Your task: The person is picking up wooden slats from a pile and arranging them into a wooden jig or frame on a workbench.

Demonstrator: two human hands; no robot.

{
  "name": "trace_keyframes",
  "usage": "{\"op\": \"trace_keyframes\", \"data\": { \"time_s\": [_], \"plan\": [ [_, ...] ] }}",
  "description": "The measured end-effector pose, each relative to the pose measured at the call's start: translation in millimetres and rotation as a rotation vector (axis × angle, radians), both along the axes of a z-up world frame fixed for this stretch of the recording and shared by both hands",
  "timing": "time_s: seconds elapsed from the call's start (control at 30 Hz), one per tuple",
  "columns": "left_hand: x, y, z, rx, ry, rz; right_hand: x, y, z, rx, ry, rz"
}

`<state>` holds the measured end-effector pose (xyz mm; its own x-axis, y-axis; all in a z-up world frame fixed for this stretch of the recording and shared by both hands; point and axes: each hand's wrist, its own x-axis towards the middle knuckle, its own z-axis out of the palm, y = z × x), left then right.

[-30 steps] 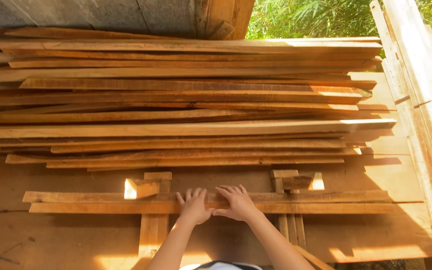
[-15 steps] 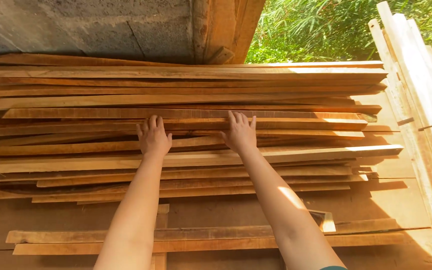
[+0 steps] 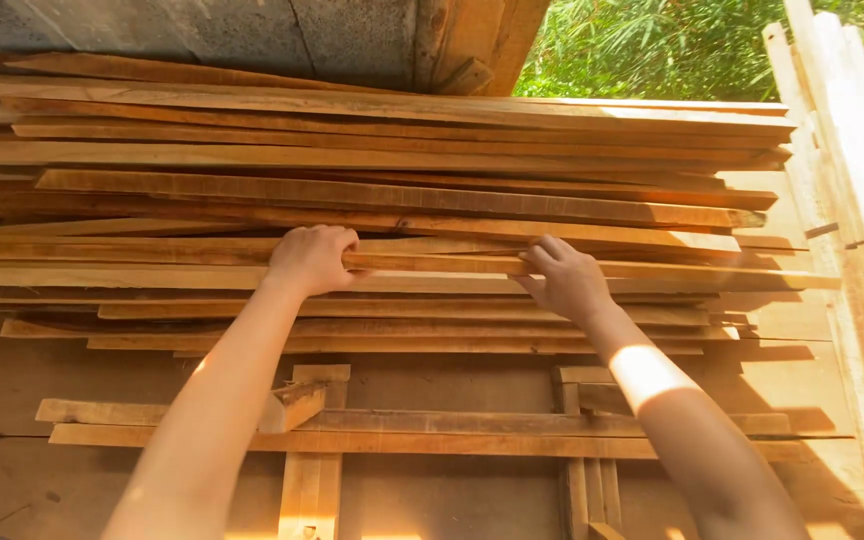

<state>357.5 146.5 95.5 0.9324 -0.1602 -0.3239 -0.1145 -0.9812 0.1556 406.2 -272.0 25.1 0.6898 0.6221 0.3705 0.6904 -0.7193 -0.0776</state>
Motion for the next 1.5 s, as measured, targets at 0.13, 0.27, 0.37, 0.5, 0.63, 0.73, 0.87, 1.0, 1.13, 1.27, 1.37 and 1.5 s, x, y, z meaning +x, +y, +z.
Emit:
{"op": "trace_keyframes", "data": {
  "time_s": [0.13, 0.27, 0.37, 0.5, 0.63, 0.73, 0.87, 1.0, 1.13, 1.27, 1.37, 1.5],
  "plan": [
    [-51, -38, 95, -0.057, 0.073, -0.031, -54, -32, 82, -0.045, 0.277, -0.126],
    [-105, -84, 134, -0.076, 0.175, -0.027, -103, 12, 225, -0.519, 0.830, -0.422],
    [-137, -122, 168, -0.130, 0.293, -0.021, -132, 22, 251, -0.362, 0.970, -0.381],
    [-185, -150, 158, -0.104, 0.364, 0.032, -190, 41, 247, -0.232, 1.140, -0.393],
    [-238, -156, 140, -0.139, 0.402, 0.054, -244, 37, 189, -0.264, 1.243, -0.420],
    [-280, -158, 90, -0.205, 0.472, 0.061, -284, 20, 152, -0.287, 1.265, -0.341],
    [-322, -158, -29, -0.293, 0.461, 0.088, -327, 11, 82, -0.178, 1.255, -0.271],
    [-341, -156, -124, -0.190, 0.396, 0.185, -352, 14, -9, -0.141, 0.999, -0.175],
    [-366, -151, -187, -0.089, 0.290, 0.169, -375, 12, -57, -0.131, 0.876, -0.172],
    [-369, -154, -160, -0.061, 0.279, 0.136, -365, 13, -25, -0.143, 0.999, -0.147],
    [-369, -156, -123, -0.123, 0.418, 0.162, -365, 10, -31, -0.184, 1.105, -0.134],
    [-373, -155, -129, -0.108, 0.502, 0.184, -365, 11, -28, -0.289, 1.187, -0.115]
  ]
}}
